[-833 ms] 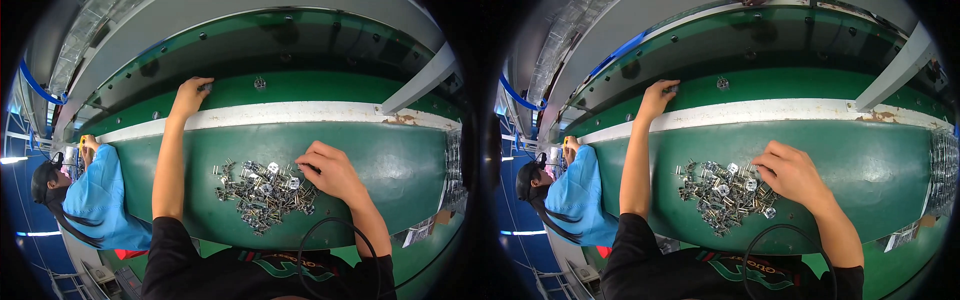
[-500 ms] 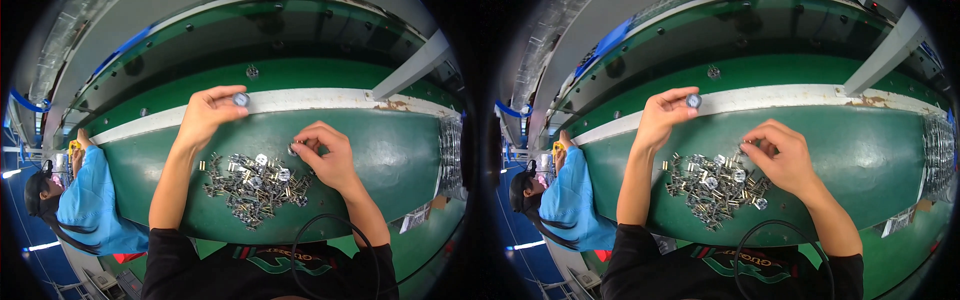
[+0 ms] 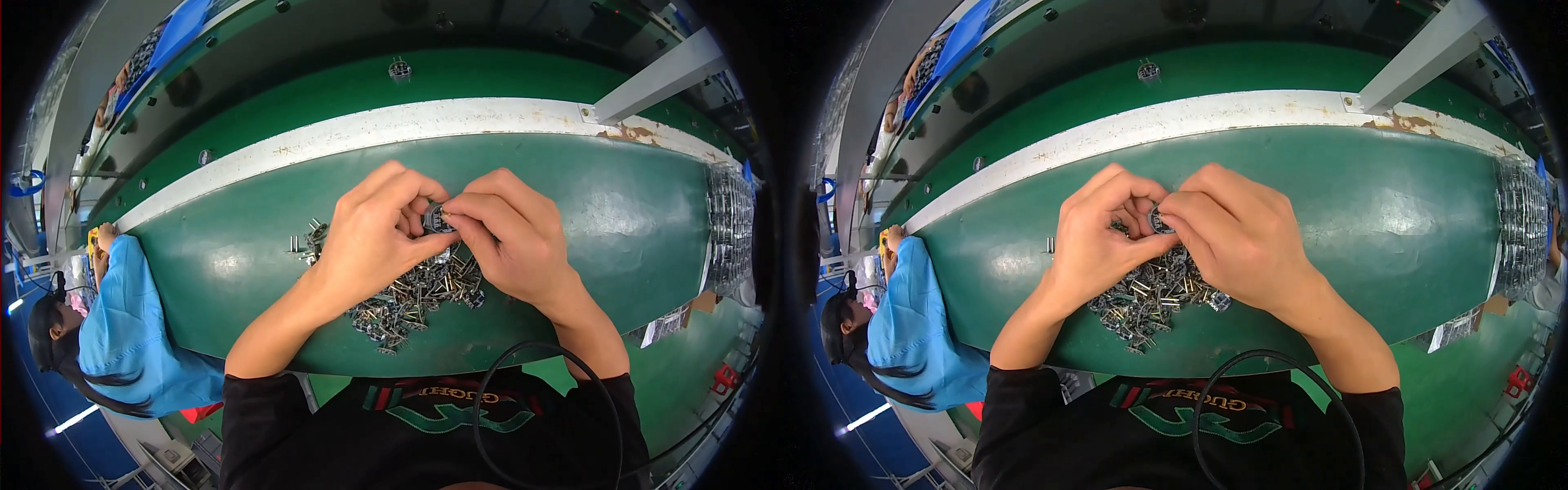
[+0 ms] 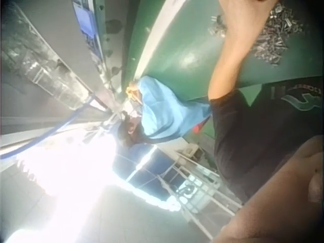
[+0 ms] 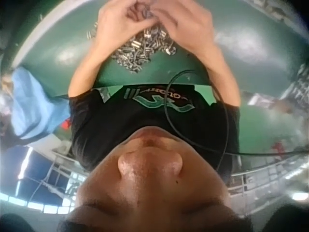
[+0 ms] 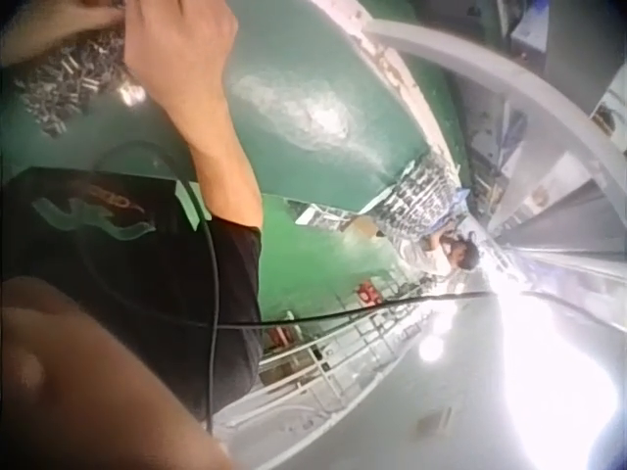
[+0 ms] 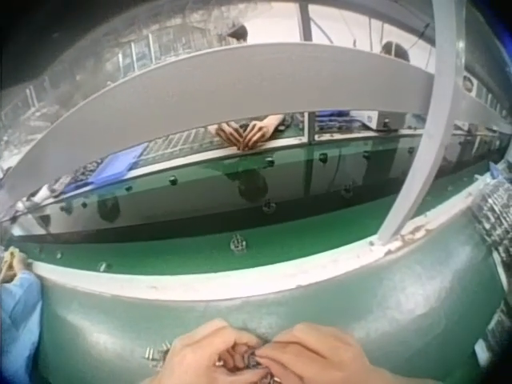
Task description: The person assembles small metal clips into grey plastic socket housings by hand, inserting one clip into each housing on a factory production line.
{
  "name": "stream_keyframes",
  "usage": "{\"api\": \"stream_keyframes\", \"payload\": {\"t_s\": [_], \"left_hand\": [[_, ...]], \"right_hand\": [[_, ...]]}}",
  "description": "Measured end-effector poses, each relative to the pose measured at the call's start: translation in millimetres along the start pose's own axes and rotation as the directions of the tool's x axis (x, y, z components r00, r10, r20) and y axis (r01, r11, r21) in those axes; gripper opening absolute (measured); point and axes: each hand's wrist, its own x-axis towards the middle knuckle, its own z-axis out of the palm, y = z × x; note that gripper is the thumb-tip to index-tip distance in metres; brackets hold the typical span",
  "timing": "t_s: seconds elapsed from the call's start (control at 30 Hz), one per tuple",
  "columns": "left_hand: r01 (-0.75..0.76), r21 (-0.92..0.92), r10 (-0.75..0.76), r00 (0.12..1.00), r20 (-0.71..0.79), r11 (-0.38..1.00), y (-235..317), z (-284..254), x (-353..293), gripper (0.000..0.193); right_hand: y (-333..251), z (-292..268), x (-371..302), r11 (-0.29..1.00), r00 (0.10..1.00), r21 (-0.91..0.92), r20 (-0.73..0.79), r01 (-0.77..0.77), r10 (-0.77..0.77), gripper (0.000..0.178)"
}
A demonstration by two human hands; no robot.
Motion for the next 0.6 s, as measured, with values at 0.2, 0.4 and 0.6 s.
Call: {"api": "stream_keyframes", "payload": {"t_s": [0.2, 0.4, 0.6], "left_hand": [[0.092, -0.043, -0.091, 0.995, 0.043, 0.995, 2.4, -1.5, -3.7, 0.031], [0.336, -0.49, -0.252, 0.94, 0.23, 0.804, 1.8, -13.4, 4.0, 0.037], [0.211, -0.19, -0.232, 0.968, -0.097, 0.959, -45.3, -35.2, 30.3, 0.021]], "right_hand": [[-1.8, 7.5, -7.5, 0.998, 0.998, 0.029, -0.033, -0.046, 0.047, 0.015], [4.0, 2.2, -5.8, 0.995, 0.995, 0.072, -0.067, -0.072, 0.077, 0.018], [29.1, -50.9, 9.9, 0.933, 0.871, 0.053, 0.38, -0.357, 0.312, 0.021]]}}
